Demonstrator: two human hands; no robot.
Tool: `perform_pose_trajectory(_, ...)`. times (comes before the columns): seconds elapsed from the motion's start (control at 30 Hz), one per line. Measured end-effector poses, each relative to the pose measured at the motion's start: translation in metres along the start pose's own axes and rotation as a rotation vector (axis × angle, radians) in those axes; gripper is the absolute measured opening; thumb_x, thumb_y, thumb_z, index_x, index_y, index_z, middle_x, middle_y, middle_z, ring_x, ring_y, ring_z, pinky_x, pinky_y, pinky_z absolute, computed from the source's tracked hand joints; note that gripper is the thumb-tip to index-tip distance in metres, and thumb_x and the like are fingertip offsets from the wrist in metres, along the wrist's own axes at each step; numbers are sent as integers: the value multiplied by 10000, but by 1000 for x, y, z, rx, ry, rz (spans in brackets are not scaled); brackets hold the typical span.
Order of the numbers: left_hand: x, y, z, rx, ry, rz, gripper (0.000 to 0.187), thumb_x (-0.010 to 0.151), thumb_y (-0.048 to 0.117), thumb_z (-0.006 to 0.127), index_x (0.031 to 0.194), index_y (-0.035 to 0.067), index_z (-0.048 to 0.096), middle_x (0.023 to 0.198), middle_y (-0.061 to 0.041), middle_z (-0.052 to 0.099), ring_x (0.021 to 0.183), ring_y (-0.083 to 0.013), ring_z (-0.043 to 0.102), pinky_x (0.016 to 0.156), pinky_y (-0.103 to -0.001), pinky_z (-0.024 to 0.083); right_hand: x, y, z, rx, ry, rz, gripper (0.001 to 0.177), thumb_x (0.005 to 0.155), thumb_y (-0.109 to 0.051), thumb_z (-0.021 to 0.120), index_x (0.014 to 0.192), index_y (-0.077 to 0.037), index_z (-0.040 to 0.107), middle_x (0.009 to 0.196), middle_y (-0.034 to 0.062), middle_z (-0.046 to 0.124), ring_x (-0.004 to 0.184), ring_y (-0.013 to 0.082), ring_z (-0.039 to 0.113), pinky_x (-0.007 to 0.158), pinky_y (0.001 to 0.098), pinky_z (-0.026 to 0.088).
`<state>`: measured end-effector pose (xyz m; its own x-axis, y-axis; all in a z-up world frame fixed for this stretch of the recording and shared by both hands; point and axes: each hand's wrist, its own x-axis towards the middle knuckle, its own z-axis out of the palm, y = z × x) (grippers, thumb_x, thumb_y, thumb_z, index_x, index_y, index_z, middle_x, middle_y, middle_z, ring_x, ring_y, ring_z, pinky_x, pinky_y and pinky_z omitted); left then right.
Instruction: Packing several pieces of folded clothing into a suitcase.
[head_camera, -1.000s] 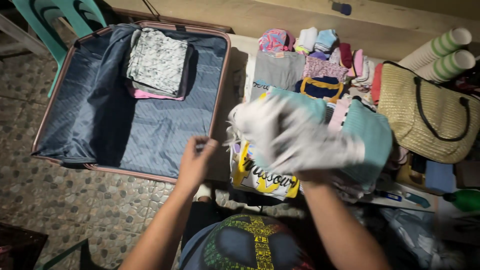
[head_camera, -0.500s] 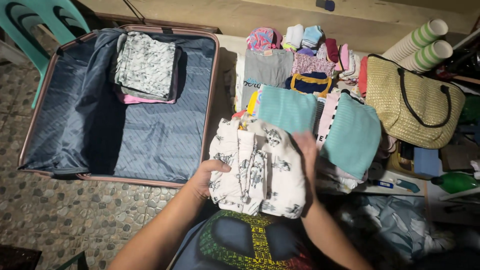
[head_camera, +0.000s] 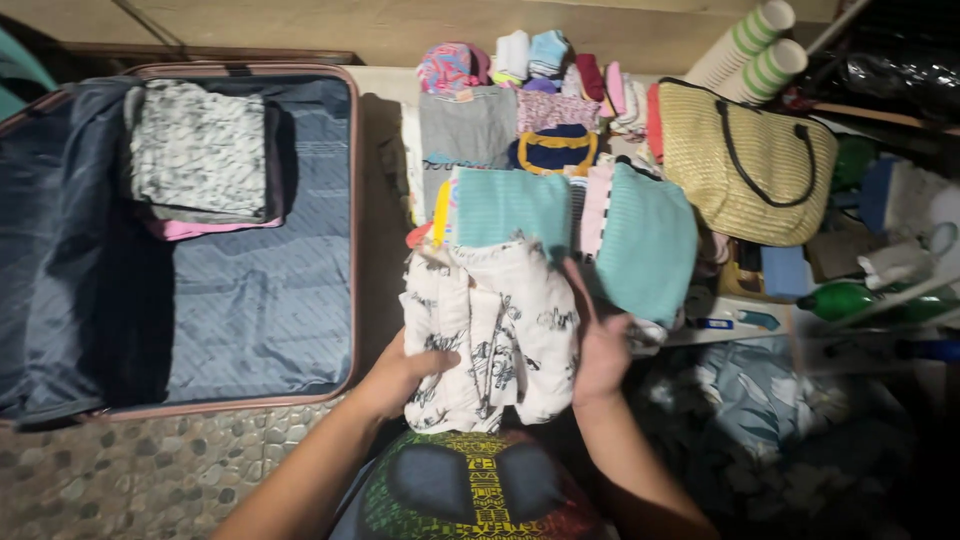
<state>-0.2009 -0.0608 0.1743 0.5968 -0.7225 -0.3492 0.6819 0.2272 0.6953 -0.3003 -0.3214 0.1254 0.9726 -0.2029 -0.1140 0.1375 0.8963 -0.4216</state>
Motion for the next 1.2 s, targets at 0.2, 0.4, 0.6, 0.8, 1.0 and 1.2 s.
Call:
perform_pose_trajectory(0.2,-1,0,31,133,137,138,688,796,-16,689,1441,13,452,1250,-138,672,1102,-247,648,956,-398,527,-19,17,-12,-492,255,144,473,967,-70,652,1419,23,549,1344,166,608,1204,278,593,1017,418,494)
perform_pose_trajectory(0.4,58,18,94,185,-5,372,904,820,-10,689,1582,95,214,1399,-94,582,1241,-204,603,1038,-357,497,-1,-57,0,-844,208,-259,619,910,39,667,1484,0,439,1430,120,595,1266,214,600,1065,365,524)
perform_pose_trajectory(0.6,140,25,193,260,-5,458,1014,854,82,707,1646,98,73,1460,-196,524,1211,-278,624,978,-387,496,28,-164,44,-982,248,-571,761,934,-26,705,1582,-8,307,1518,175,522,1340,255,572,1131,386,488)
perform_pose_trajectory(0.8,212,-47,158,1447,226,953,850,922,323,639,1585,-1,218,1590,-382,309,1455,-562,297,1170,-610,261,57,-175,-39,-1946,563,-483,1117,841,-330,834,1578,41,80,1558,367,272,1433,480,312,1151,525,304)
perform_pose_trajectory(1.0,218,-68,158,1493,236,924,741,946,360,589,1566,17,371,1596,-337,341,1484,-511,310,1226,-628,238,40,-168,0,-2317,455,-650,870,994,-425,717,1674,-85,293,1730,315,121,1582,532,114,1246,664,161)
perform_pose_trajectory(1.2,222,-86,139,1640,263,915,746,858,269,614,1503,-55,426,1594,-303,377,1508,-477,321,1215,-597,250,73,-131,-19,-2315,96,-621,721,1014,-470,578,1635,-154,396,1695,277,273,1553,507,240,1233,663,194)
